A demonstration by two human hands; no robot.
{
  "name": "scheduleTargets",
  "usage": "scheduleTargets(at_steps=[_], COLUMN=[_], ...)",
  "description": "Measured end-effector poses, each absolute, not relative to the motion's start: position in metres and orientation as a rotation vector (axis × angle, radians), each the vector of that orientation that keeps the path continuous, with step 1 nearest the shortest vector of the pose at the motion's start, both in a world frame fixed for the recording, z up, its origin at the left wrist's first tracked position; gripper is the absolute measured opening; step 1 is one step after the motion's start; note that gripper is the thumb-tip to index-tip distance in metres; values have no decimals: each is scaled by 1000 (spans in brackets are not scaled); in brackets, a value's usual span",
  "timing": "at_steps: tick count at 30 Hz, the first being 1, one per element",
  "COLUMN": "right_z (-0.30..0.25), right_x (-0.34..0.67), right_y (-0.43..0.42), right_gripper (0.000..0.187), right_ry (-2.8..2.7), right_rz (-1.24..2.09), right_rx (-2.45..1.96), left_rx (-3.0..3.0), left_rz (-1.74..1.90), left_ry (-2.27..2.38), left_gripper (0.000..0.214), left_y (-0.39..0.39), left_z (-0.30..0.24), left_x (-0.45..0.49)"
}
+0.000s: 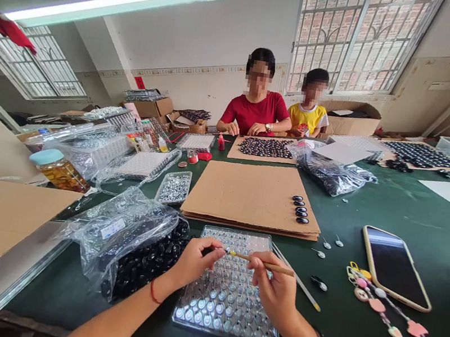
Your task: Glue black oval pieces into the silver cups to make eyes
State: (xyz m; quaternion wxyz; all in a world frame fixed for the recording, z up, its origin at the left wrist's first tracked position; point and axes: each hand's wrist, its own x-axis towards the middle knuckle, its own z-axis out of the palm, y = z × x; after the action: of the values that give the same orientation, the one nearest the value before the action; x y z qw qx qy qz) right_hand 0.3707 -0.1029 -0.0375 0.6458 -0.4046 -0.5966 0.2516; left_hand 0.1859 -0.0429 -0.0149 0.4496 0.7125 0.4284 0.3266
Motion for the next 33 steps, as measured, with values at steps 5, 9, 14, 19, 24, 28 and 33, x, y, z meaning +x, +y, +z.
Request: scheduleTargets(at_steps=[5, 9, 14, 19, 24, 28, 33], right_z=[-26, -20, -22, -28, -31, -30, -28], right_x=[374, 379, 380, 379, 378, 377, 374], right_y=[-102, -99, -97, -97, -101, -104, -104], right_gripper=[13, 13, 11, 11, 21, 24, 21], right_ry=[-1253, -1230, -1229, -1272, -1422, -1661, -1866], right_rz=[506, 483, 500, 554, 534, 409, 291], right_rx=[-866, -881, -896, -922, -920, -905, -891], left_rx=[1778, 1838, 1903, 1785, 1744, 1822, 1816], left_rz=[1101, 1238, 1175, 826, 559, 542, 504], left_ry=[1446, 1792, 1801, 1301, 1033, 1081, 1048], left_gripper=[42, 41, 33, 33, 32, 37, 37], left_y=[3, 44, 34, -19, -45, -45, -47], left_z=[-7, 6, 11, -5, -19, -20, -17], left_x=[153, 114, 115, 168, 190, 189, 190])
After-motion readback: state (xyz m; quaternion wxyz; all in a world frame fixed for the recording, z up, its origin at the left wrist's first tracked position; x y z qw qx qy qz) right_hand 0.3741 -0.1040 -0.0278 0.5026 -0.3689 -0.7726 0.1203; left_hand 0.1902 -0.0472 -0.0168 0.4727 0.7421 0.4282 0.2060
